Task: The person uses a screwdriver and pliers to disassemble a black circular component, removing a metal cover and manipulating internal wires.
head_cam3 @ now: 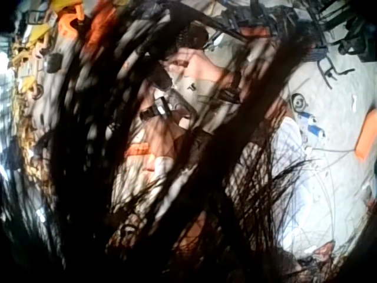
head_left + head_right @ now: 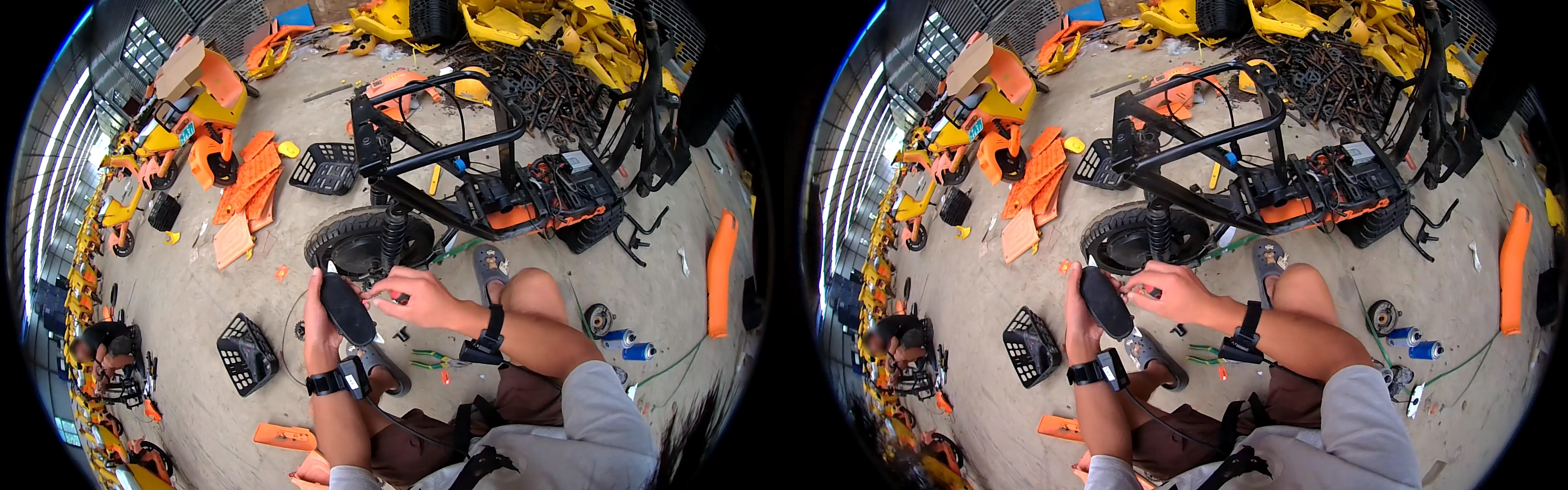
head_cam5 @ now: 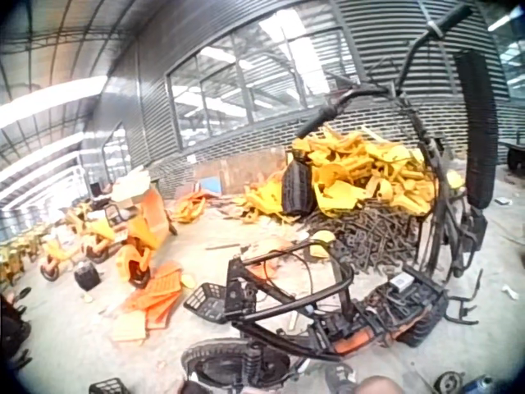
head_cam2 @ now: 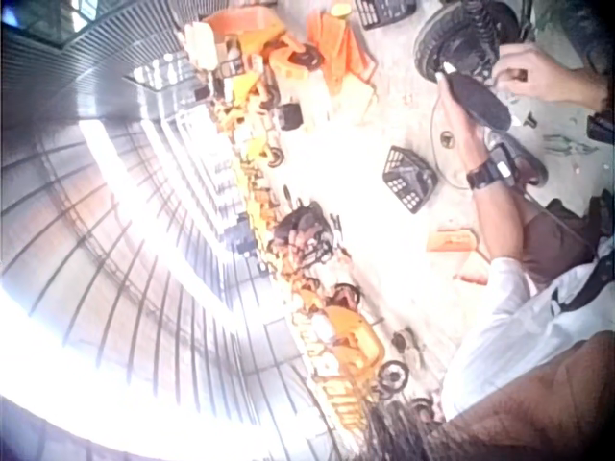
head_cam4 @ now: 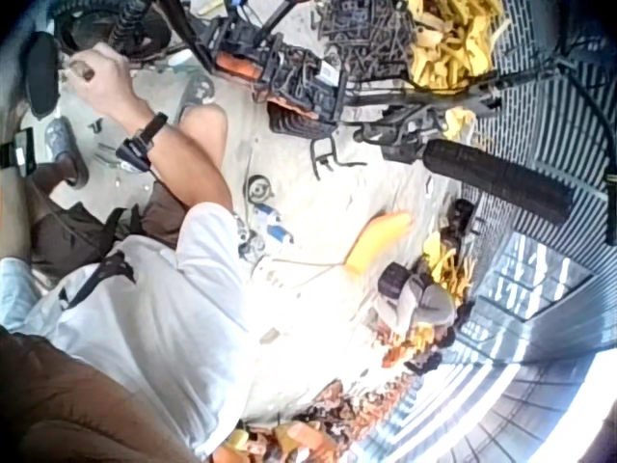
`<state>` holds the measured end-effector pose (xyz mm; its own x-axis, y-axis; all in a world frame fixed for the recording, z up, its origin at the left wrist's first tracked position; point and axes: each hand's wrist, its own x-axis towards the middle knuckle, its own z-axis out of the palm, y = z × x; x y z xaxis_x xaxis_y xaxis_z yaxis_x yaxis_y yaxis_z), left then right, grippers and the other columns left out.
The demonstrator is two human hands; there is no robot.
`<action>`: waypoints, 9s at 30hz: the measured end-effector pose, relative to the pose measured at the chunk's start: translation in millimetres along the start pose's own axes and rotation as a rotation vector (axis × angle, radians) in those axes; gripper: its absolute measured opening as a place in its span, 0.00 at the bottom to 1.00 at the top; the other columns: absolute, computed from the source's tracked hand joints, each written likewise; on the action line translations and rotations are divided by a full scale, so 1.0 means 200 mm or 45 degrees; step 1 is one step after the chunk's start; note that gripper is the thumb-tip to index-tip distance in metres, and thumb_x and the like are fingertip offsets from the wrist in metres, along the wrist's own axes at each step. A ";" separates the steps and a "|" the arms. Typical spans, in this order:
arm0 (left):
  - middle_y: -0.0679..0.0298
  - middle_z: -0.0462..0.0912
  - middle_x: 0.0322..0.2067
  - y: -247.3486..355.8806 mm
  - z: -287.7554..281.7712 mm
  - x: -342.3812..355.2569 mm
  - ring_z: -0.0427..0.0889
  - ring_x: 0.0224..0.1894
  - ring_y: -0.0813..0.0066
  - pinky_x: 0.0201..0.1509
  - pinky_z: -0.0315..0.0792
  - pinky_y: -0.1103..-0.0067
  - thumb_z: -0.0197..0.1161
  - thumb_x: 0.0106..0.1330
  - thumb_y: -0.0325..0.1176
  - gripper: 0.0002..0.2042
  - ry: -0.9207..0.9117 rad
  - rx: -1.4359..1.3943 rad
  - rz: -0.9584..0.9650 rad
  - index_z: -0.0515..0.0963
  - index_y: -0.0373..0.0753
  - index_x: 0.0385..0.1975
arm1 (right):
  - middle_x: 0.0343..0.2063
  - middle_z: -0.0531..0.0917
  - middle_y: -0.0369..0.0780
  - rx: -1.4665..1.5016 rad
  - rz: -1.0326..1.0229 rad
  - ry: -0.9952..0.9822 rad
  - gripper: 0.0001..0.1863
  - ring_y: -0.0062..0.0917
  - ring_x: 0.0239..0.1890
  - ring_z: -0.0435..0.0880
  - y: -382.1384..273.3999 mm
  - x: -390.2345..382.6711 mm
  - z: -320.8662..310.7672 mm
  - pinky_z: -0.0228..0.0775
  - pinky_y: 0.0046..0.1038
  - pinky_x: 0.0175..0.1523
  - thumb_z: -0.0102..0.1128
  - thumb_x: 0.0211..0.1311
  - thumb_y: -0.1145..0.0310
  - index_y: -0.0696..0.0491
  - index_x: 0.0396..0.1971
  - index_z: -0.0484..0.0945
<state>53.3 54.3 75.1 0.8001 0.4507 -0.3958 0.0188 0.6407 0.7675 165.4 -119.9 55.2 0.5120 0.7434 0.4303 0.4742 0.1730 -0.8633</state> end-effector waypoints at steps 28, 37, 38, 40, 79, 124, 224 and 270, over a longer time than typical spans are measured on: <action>0.74 0.71 0.22 -0.11 -0.03 0.10 0.69 0.22 0.85 0.24 0.64 0.84 0.59 0.70 0.47 0.14 0.278 0.518 0.141 0.75 0.43 0.28 | 0.22 0.79 0.42 -0.406 -0.408 -0.105 0.05 0.40 0.27 0.81 0.12 -0.02 0.06 0.72 0.40 0.31 0.61 0.50 0.68 0.54 0.22 0.77; 0.74 0.72 0.23 -0.11 0.00 0.09 0.70 0.24 0.85 0.27 0.64 0.83 0.58 0.71 0.43 0.13 0.180 0.498 0.136 0.75 0.42 0.27 | 0.21 0.78 0.39 -0.378 -0.519 -0.089 0.04 0.35 0.24 0.80 0.14 -0.02 0.04 0.71 0.35 0.26 0.63 0.49 0.72 0.54 0.24 0.77; 0.73 0.73 0.24 -0.11 -0.01 0.08 0.71 0.25 0.85 0.27 0.65 0.83 0.58 0.71 0.43 0.13 0.176 0.470 0.119 0.76 0.41 0.28 | 0.21 0.78 0.38 -0.382 -0.487 -0.095 0.04 0.35 0.23 0.80 0.12 -0.03 0.03 0.71 0.35 0.26 0.63 0.48 0.72 0.54 0.25 0.78; 0.73 0.74 0.24 -0.10 -0.02 0.08 0.72 0.25 0.85 0.28 0.65 0.84 0.59 0.70 0.43 0.13 0.155 0.457 0.115 0.76 0.41 0.28 | 0.20 0.79 0.39 -0.343 -0.420 -0.105 0.05 0.37 0.24 0.81 0.10 -0.02 0.03 0.72 0.35 0.27 0.64 0.47 0.71 0.54 0.23 0.77; 0.73 0.76 0.24 -0.11 -0.02 0.05 0.70 0.25 0.87 0.27 0.66 0.84 0.59 0.70 0.48 0.18 0.040 0.625 0.121 0.79 0.37 0.31 | 0.23 0.83 0.38 -0.407 -0.198 -0.275 0.07 0.30 0.23 0.83 0.04 0.01 -0.01 0.76 0.28 0.30 0.70 0.48 0.68 0.52 0.27 0.84; 0.68 0.81 0.30 -0.10 -0.06 -0.04 0.75 0.33 0.83 0.36 0.72 0.80 0.60 0.69 0.50 0.20 0.163 0.664 0.189 0.82 0.35 0.37 | 0.26 0.84 0.37 -0.223 -0.240 -0.324 0.08 0.25 0.24 0.82 -0.05 0.01 0.05 0.74 0.24 0.32 0.71 0.48 0.70 0.54 0.29 0.85; 0.57 0.79 0.19 -0.02 0.07 -0.01 0.82 0.20 0.64 0.24 0.80 0.72 0.55 0.69 0.53 0.21 0.232 0.333 0.203 0.74 0.37 0.31 | 0.21 0.85 0.40 0.095 0.839 0.201 0.12 0.29 0.22 0.84 0.44 -0.13 0.24 0.76 0.29 0.30 0.70 0.46 0.62 0.55 0.25 0.84; 0.53 0.81 0.36 0.08 -0.19 -0.14 0.83 0.43 0.52 0.56 0.75 0.52 0.56 0.67 0.32 0.14 -0.103 -0.606 0.544 0.70 0.42 0.51 | 0.25 0.84 0.48 -0.608 0.458 -0.182 0.24 0.46 0.32 0.84 -0.03 0.06 -0.02 0.75 0.39 0.36 0.67 0.52 0.45 0.54 0.29 0.81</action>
<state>8.2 76.4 79.5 0.7209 0.6912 -0.0513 -0.5651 0.6290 0.5339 171.8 -114.4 65.8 0.6144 0.7862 0.0656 0.5748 -0.3892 -0.7198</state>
